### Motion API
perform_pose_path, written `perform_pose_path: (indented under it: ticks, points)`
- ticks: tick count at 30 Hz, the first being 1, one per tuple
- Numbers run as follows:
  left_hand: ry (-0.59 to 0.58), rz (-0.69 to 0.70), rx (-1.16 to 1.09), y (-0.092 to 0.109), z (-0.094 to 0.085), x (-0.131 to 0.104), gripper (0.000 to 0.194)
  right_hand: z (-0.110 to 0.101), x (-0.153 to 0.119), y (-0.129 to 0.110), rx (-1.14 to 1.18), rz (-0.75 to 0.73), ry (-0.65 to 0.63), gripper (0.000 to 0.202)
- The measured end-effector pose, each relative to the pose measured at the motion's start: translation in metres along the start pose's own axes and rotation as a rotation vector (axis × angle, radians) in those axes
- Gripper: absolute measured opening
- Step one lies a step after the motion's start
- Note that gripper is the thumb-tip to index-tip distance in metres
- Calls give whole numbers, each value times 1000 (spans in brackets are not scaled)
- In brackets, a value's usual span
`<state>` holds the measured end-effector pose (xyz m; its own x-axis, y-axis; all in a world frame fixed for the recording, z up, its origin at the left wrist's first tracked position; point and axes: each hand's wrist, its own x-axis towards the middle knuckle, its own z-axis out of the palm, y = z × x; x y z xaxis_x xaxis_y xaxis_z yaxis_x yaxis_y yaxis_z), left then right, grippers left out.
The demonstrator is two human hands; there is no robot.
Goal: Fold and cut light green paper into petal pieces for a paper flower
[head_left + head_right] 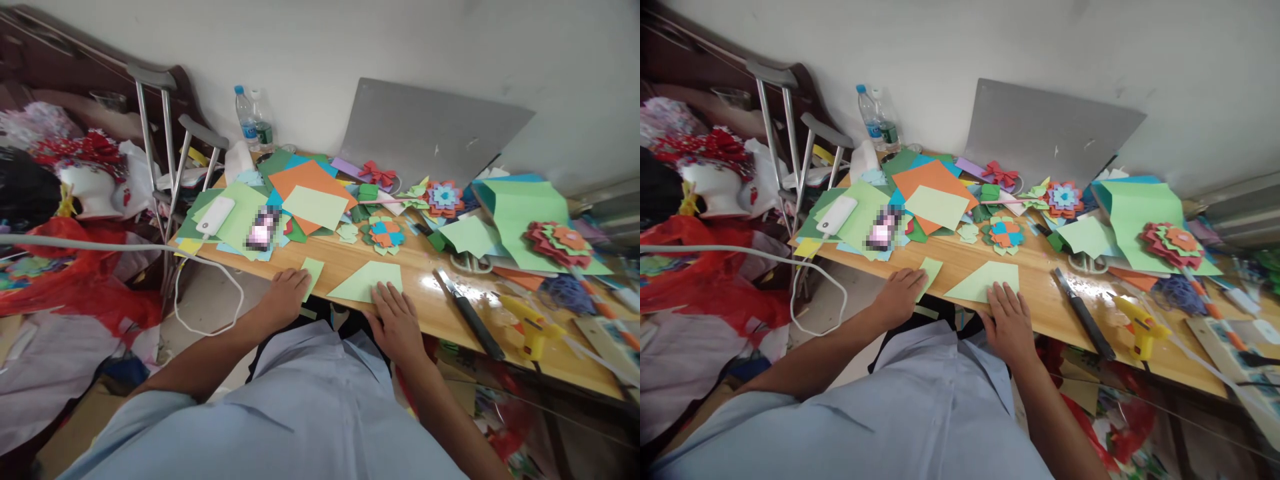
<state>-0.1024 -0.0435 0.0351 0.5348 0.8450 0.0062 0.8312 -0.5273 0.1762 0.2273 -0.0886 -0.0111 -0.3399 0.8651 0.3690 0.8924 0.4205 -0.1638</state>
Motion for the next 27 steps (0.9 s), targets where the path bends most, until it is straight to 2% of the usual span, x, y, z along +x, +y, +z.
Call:
perform_pose_path:
  ticks: [5, 10, 12, 15, 17, 19, 22, 24, 27]
  points:
    - [201, 52, -207, 8, 0, 16, 68, 4, -4, 4, -23, 19, -31, 53]
    - [268, 13, -205, 30, 2, 50, 55, 8, 2, -7, -28, 17, -53, 52]
    - [249, 11, -115, 39, 3, 63, 47, 9, 2, -8, -19, 14, -51, 54]
    - [142, 69, 29, 52, 6, 78, 41, 9, 2, -8, -7, 17, -55, 54]
    - [60, 113, 68, 60, 10, 81, 43, 7, 3, -9, 3, 32, -67, 54]
    - [4, 133, 63, 65, 13, 80, 54, 4, 3, -10, 19, 48, -82, 54]
    - [-11, 168, 31, 63, 13, 79, 84, 2, 4, -9, 53, 56, -117, 53]
    - [-5, 226, 11, 58, 11, 80, 87, 1, 4, -6, 72, 62, -131, 53]
    - [-32, 205, 20, 47, 9, 84, 85, 1, 2, -1, 92, 52, -142, 53]
